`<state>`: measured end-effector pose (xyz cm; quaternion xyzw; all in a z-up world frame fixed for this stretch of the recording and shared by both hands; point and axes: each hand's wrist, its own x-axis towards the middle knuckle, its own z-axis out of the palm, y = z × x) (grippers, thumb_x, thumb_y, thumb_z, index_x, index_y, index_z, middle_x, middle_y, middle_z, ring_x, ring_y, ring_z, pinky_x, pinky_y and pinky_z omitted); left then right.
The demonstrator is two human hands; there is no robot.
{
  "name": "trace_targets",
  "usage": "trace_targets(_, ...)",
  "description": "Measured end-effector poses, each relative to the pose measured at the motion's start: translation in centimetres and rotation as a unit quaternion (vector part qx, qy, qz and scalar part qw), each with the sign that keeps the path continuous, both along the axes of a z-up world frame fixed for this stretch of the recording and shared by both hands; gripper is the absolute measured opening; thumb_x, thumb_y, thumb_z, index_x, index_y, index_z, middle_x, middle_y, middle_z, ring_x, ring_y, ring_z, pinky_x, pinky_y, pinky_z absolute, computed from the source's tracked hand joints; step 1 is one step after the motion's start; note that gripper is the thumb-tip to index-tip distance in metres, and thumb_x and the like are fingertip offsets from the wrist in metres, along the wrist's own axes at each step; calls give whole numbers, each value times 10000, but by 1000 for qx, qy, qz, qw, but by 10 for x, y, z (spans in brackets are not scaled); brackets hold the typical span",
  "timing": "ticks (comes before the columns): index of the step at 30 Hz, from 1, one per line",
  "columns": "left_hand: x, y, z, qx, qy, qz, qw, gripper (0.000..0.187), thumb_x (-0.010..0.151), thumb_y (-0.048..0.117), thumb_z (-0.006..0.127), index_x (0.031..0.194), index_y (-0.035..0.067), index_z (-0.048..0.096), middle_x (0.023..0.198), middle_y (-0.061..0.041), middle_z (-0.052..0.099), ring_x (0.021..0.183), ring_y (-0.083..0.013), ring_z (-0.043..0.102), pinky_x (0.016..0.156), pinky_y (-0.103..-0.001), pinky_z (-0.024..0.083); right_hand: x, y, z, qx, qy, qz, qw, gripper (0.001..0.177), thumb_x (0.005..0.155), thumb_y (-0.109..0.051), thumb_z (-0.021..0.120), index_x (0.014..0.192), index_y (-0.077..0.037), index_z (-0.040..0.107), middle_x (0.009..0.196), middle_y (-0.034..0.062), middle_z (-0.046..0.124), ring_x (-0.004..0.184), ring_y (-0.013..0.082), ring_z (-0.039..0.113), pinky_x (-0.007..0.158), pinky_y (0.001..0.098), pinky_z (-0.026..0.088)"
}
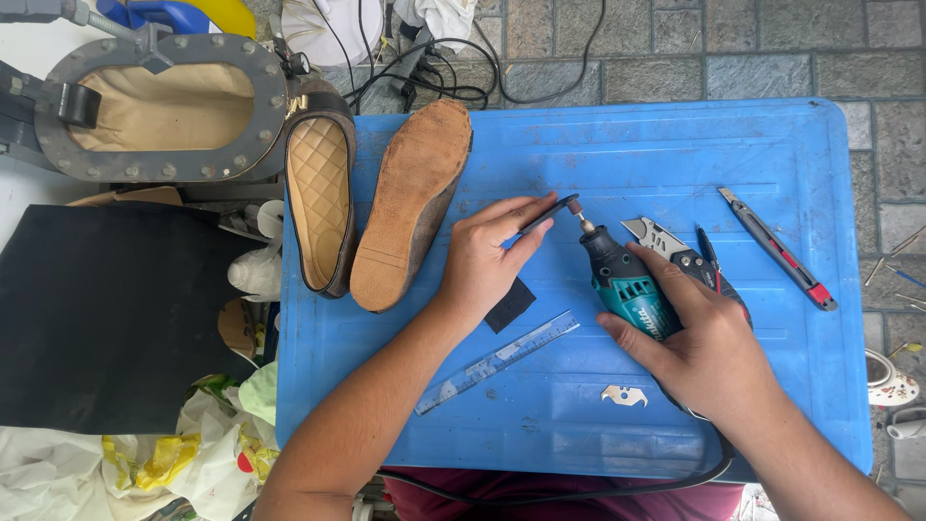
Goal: The person measures and cuts a black rubber heel piece using a ruler and utility knife, then grinds its edges with a rotary tool. The shoe is held and inspected throughout the process.
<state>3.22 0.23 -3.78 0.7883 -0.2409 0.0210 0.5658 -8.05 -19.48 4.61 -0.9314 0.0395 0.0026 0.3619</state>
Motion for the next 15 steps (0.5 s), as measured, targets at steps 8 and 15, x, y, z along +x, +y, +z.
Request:
trace_targets(8,1,0,-4,-3,-33,6,999,272,929,65,757,1200,44,748,1169,-105,770,1045,-190,758,883,-283,621,7,0,5,-22,23,-5,999,740,746,-317,831,1392,-44,594,834,206,746,496,220,707,555,372,573)
trace_targets(15,2,-1,-5,6,-38,4,999,277,915,62,765,1191,49,751,1149,-94,774,1022,-191,748,871,-289,621,9,-2,4,-21,-10,11,1000,729,762,-312,835,1388,-20,603,894,245,738,700,291,763,632,386,591)
